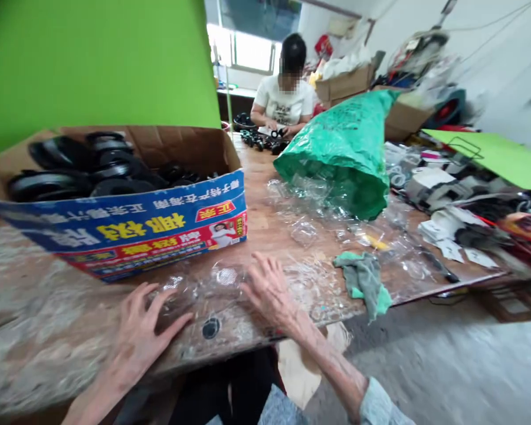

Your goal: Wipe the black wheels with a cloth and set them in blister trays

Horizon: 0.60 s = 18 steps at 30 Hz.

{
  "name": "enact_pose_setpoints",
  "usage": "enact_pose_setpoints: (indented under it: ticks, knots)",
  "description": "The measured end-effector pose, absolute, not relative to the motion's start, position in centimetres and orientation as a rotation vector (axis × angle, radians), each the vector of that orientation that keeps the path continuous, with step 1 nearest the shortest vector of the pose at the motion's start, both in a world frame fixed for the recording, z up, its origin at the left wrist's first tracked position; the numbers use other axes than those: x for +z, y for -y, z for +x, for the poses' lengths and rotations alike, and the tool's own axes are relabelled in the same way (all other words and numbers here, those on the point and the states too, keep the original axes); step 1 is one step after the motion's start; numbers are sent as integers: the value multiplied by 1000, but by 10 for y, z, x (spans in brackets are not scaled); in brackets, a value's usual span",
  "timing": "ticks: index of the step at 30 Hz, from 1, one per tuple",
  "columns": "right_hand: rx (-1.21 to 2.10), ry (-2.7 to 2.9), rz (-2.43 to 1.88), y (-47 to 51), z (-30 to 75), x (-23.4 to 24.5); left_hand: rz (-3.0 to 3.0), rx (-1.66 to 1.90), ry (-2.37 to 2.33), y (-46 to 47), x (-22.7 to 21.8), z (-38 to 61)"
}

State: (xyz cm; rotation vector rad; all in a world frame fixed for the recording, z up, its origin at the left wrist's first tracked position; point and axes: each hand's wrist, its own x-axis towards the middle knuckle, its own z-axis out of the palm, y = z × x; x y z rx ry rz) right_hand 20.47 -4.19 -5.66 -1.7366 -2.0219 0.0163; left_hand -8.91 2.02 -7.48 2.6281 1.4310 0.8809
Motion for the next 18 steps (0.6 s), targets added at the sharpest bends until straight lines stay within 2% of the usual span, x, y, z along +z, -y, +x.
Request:
enact_pose_setpoints:
  ticks: [3,6,10,12,18]
  knots:
    - [-140,1701,-2127,27,266,-61,2517,935,-1449,-26,-76,-90]
    - [-135,1557,-2302,12,320,-74,2026,940,-1594,-24,-56,-90]
    - [-35,1611,-2239,2,338,-84,888,662,-1403,-30,-21,-96]
    - [17,1626,-2179,3,330,-83,553,543,-1364,-39,-12,-100]
    - [288,1601,-1963,14,294,-76,479,425,-1516,-61,-9,-105]
